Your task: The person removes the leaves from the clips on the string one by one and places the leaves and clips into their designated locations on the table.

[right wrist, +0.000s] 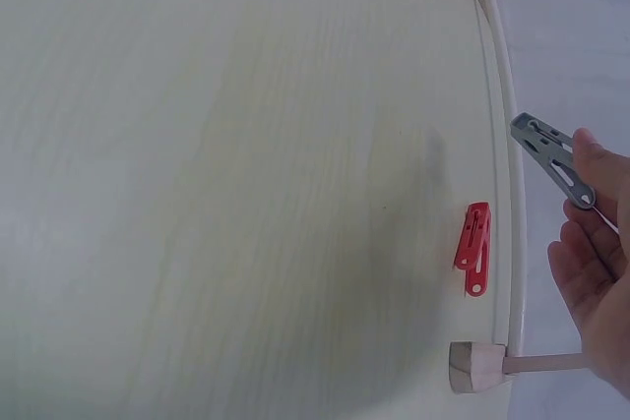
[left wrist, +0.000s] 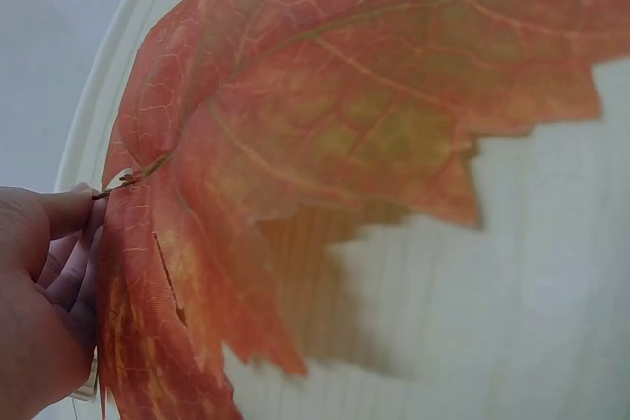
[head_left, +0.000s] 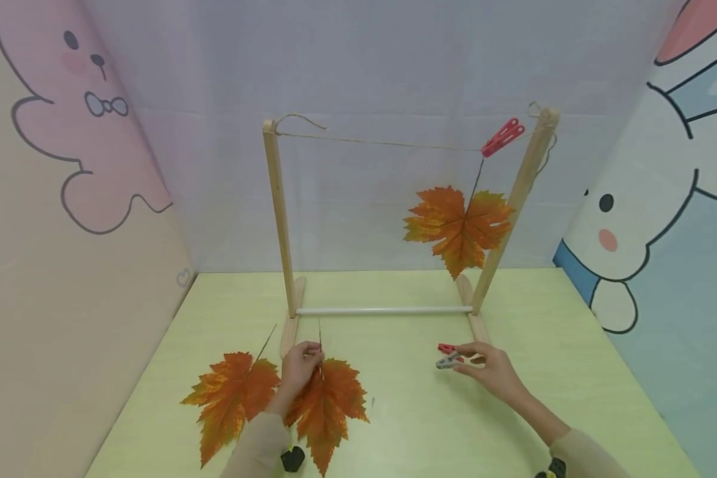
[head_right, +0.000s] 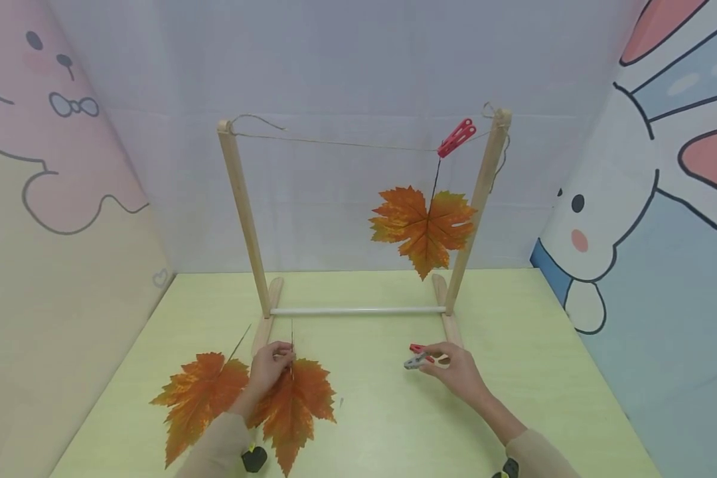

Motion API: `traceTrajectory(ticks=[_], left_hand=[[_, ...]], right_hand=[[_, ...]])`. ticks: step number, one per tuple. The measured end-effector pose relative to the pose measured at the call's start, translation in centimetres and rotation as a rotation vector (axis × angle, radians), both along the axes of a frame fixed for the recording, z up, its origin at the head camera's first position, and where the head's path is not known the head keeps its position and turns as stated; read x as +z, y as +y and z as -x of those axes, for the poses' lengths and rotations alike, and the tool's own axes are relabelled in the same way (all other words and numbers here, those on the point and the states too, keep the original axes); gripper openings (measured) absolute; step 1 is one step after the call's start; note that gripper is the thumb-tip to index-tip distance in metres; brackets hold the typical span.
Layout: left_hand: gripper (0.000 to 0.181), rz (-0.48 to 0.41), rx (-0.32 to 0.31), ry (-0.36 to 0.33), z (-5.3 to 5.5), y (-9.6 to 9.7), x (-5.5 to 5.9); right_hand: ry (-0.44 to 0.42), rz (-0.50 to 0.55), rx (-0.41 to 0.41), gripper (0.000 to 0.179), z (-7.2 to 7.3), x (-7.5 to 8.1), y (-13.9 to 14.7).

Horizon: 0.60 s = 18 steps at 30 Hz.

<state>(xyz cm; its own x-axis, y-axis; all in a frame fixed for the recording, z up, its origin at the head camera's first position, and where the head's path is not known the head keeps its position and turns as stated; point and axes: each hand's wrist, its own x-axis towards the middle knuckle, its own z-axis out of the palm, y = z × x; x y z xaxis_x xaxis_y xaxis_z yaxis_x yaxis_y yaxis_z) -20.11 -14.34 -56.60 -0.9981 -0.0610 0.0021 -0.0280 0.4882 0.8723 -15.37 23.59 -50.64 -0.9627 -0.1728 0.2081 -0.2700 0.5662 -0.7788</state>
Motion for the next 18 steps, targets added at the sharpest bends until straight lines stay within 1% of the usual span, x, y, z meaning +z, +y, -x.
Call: traceTrajectory(ticks=[4, 7, 12, 15, 18], left_hand=[[0.016, 0.027, 0.005, 0.039, 0.0, 0.0, -0.3], [0.016, 0.044, 0.006, 0.059, -0.1, -0.1, -0.3], [0.016, 0.055, 0.021, 0.074, -0.2, -0.1, -0.2], [0.016, 0.053, 0.033, 0.075, -0.2, -0.1, 0.0], [0.016, 0.052, 0.035, 0.084, -0.2, 0.0, 0.2]], right_hand=[[-0.008, 0.022, -0.005, 0.028, -0.4, 0.2, -0.2], [-0.022, 0.007, -0.03, 0.029, -0.2, -0.3, 0.1], [-0.015, 0.034, -0.035, 0.029, 0.0, -1.4, 0.6], [-0.017, 0.043, -0.036, 0.03, 0.0, -1.7, 0.7], [-0.023, 0.029, -0.065, 0.03, 0.0, -1.9, 0.8]])
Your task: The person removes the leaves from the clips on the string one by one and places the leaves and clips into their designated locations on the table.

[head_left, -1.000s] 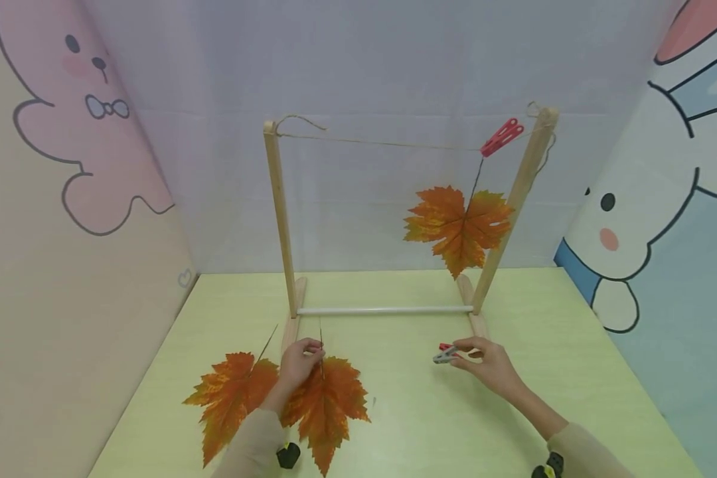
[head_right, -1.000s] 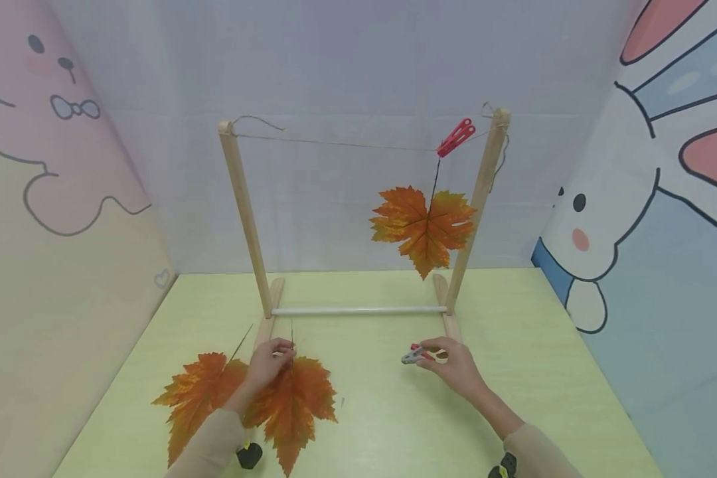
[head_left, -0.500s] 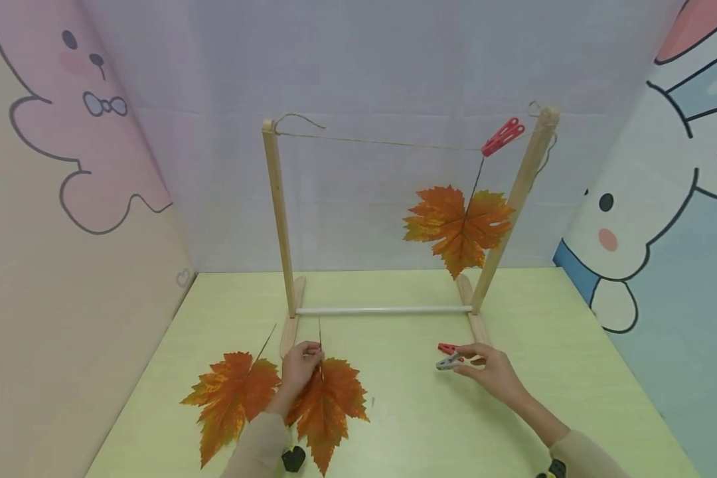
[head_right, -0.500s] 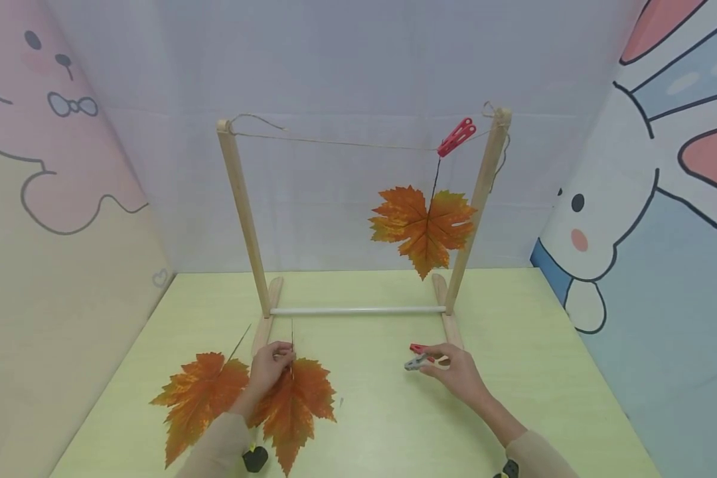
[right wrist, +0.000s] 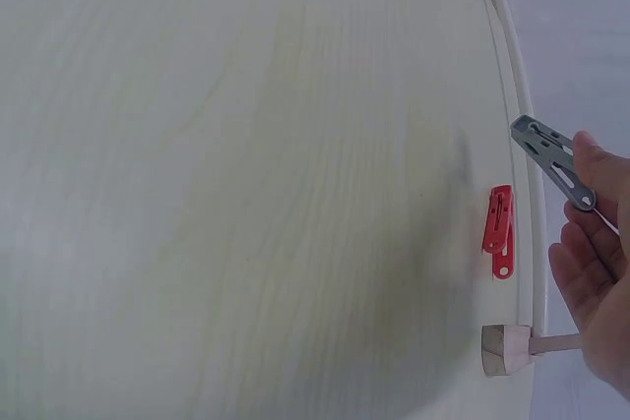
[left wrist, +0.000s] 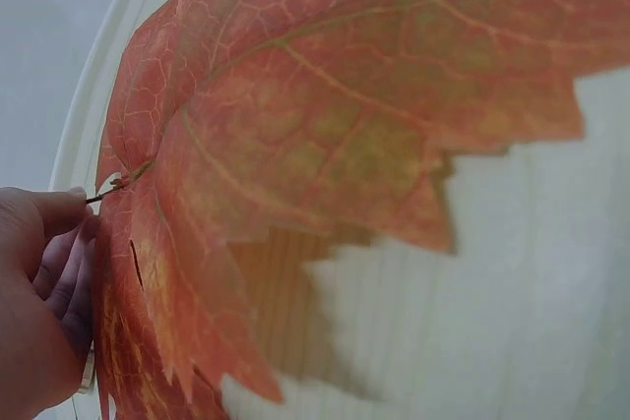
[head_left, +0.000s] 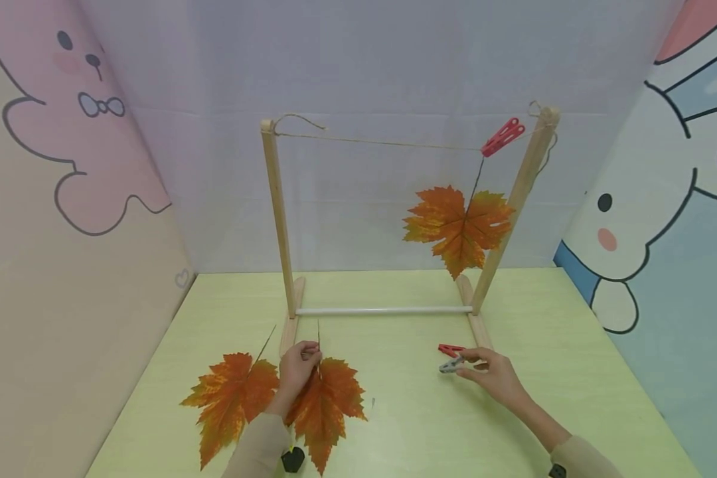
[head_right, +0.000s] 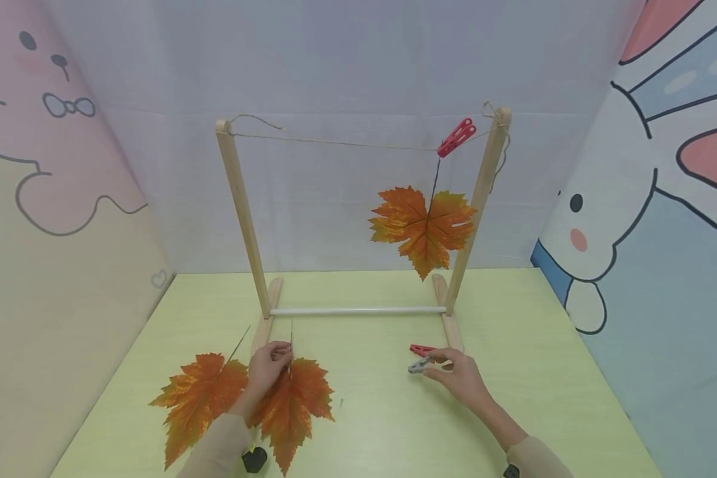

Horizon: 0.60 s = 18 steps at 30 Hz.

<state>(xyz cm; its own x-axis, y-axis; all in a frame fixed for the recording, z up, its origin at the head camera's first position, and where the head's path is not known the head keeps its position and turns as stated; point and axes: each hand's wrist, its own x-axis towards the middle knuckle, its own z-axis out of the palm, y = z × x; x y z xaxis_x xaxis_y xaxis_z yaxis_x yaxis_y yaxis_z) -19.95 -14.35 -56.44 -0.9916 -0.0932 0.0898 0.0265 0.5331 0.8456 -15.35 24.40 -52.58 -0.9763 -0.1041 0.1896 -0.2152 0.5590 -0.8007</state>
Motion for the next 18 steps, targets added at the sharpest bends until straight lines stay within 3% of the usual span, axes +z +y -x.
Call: traceTrajectory(ticks=[8, 18], left_hand=[[0.014, 0.019, 0.01, 0.027, 0.0, -0.3, 0.0], [0.014, 0.078, -0.01, 0.047, -0.3, -0.5, 0.2]], right_hand=[[-0.002, 0.006, -0.057, 0.03, 0.0, -0.3, 0.3], [-0.069, 0.042, -0.088, 0.031, -0.6, -1.5, 0.3]])
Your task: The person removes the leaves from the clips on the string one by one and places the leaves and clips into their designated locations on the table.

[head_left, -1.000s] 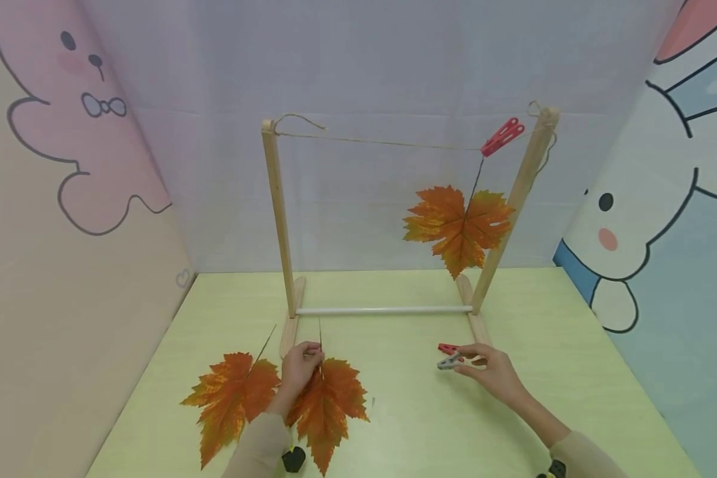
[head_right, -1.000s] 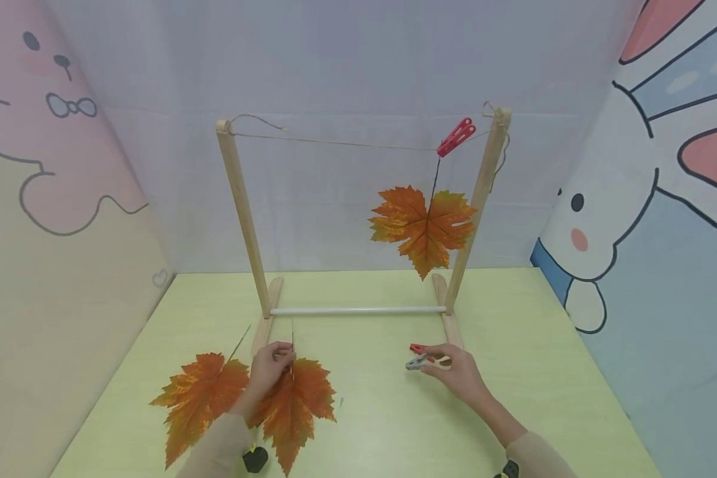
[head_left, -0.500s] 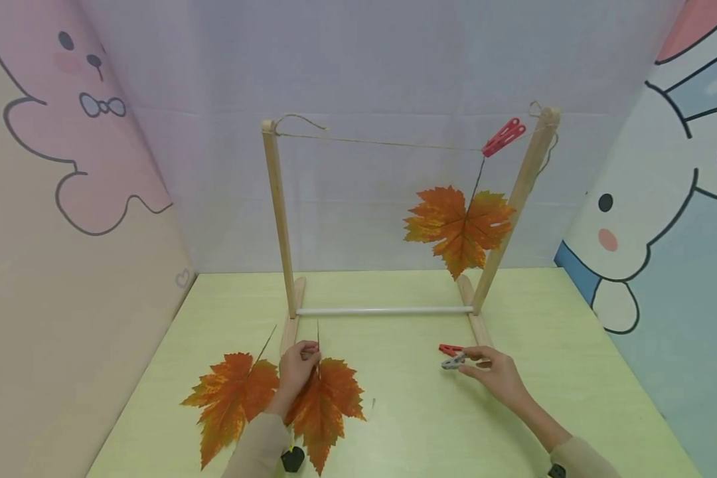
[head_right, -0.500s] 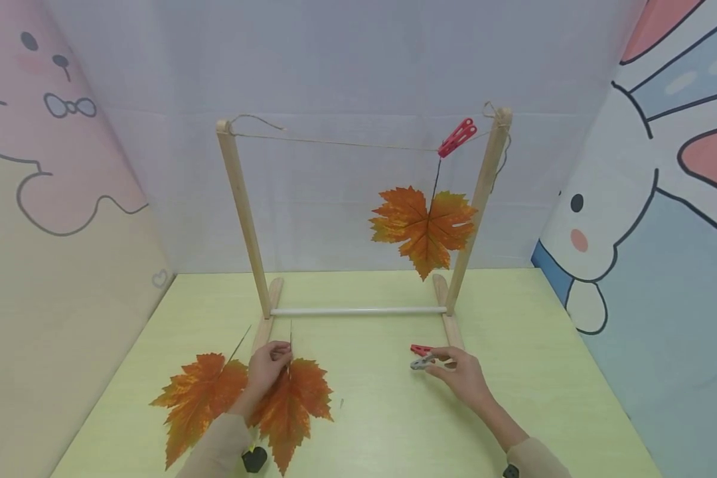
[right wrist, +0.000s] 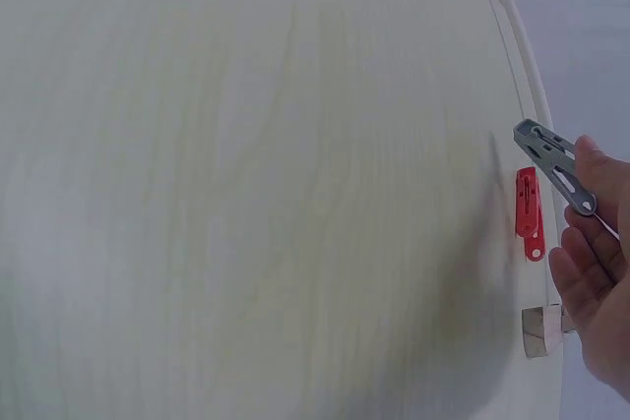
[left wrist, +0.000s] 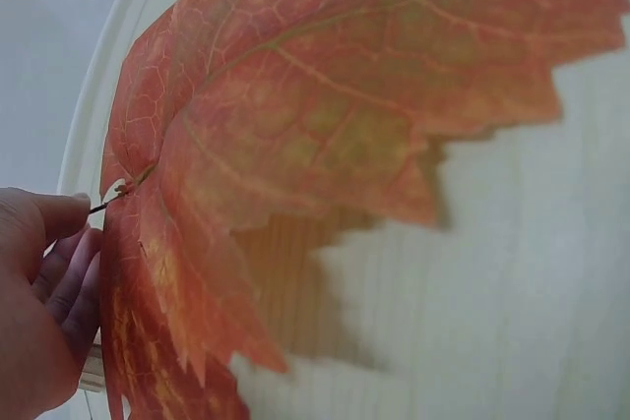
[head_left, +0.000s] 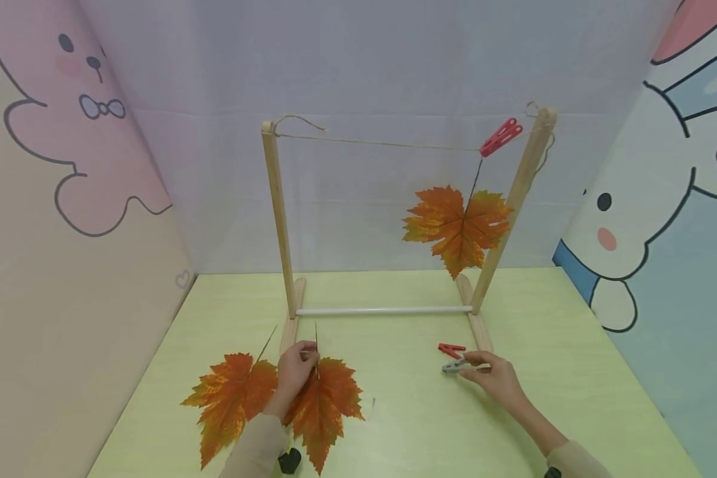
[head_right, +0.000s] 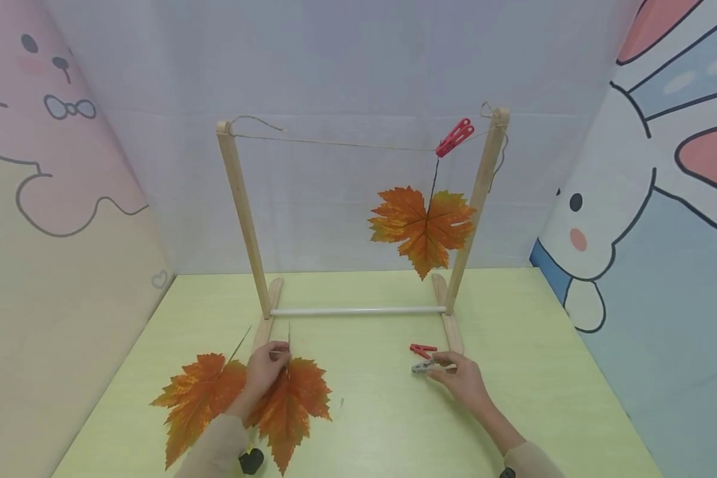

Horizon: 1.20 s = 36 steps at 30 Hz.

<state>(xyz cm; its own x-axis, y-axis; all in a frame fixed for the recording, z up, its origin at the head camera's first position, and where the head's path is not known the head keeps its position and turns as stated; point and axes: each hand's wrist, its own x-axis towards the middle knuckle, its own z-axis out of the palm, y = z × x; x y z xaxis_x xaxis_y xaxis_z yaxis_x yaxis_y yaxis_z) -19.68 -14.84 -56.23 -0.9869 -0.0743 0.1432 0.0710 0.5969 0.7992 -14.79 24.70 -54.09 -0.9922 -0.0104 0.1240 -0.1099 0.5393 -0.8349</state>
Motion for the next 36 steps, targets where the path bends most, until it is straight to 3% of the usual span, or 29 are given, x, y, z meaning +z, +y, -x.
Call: traceTrajectory(ticks=[10, 23, 36], left_hand=[[0.018, 0.048, -0.009, 0.009, 0.1, -0.2, 0.7], [0.021, 0.054, 0.0, 0.024, 0.1, -0.3, 0.6], [0.021, 0.042, -0.004, 0.012, 0.4, 0.0, 1.0]], right_hand=[[-0.046, -0.041, -0.035, 0.032, -0.2, -1.0, 0.4], [0.05, -0.128, -0.029, 0.028, -0.1, -1.8, 0.4], [0.064, -0.235, -0.013, 0.033, 0.1, -2.1, 0.8]])
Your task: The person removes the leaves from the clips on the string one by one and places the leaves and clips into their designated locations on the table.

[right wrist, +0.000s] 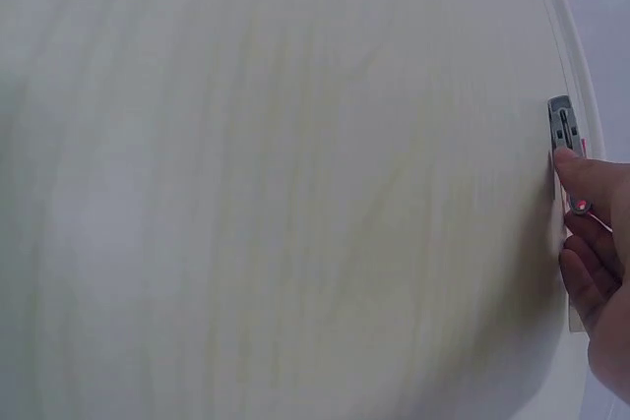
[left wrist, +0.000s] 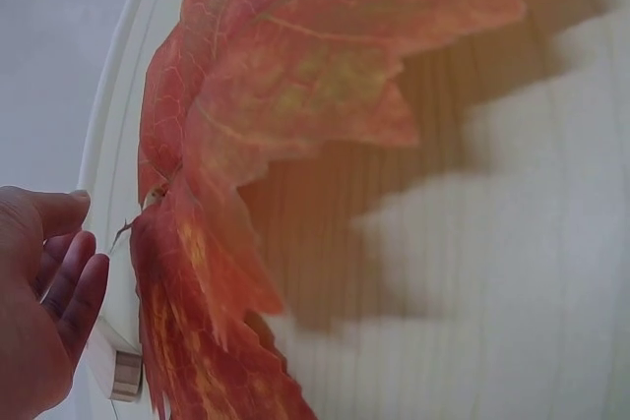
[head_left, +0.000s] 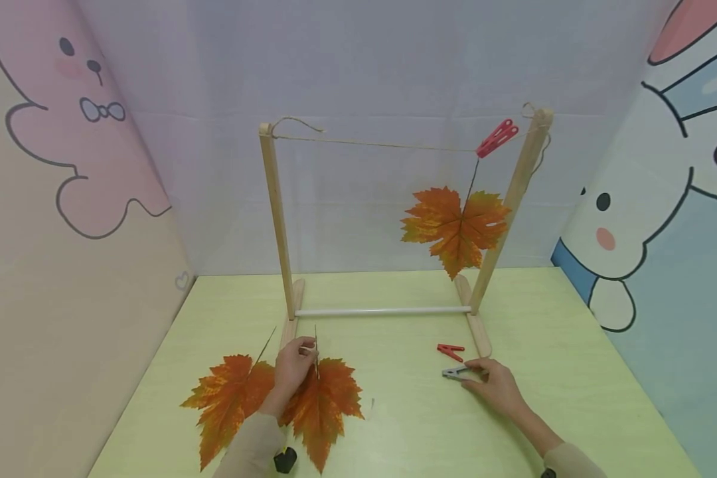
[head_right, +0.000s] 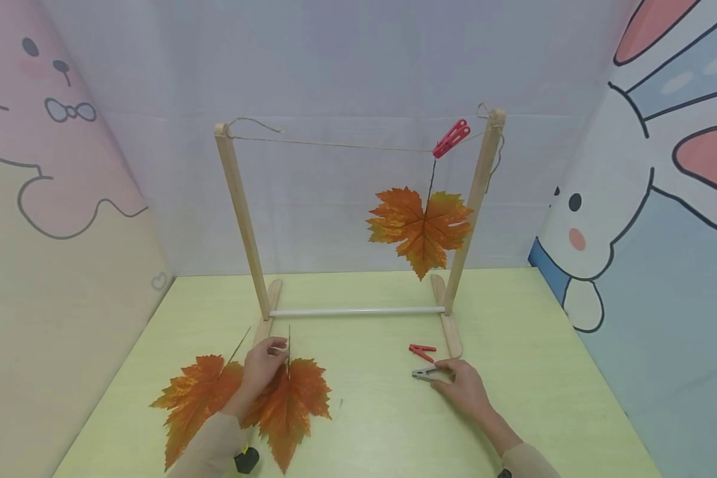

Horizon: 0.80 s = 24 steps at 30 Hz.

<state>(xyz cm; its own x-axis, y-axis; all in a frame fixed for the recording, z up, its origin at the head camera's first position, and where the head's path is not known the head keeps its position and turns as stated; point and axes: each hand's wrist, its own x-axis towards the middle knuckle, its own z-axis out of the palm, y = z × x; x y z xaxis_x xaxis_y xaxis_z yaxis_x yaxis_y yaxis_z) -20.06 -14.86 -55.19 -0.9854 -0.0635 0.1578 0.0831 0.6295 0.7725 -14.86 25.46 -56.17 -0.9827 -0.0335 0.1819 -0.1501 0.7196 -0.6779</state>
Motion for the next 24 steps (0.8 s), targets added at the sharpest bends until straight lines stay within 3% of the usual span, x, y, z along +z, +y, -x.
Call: traceTrajectory(ticks=[8, 24], left_hand=[[0.02, -0.009, -0.028, 0.048, 0.1, 0.4, 0.2], [0.021, -0.023, -0.043, 0.075, 0.8, 1.3, 0.9]], right_hand=[[0.043, -0.013, 0.027, 0.033, -0.1, 0.0, 0.1], [0.041, -0.001, 0.021, 0.033, -0.1, -0.1, 0.1]])
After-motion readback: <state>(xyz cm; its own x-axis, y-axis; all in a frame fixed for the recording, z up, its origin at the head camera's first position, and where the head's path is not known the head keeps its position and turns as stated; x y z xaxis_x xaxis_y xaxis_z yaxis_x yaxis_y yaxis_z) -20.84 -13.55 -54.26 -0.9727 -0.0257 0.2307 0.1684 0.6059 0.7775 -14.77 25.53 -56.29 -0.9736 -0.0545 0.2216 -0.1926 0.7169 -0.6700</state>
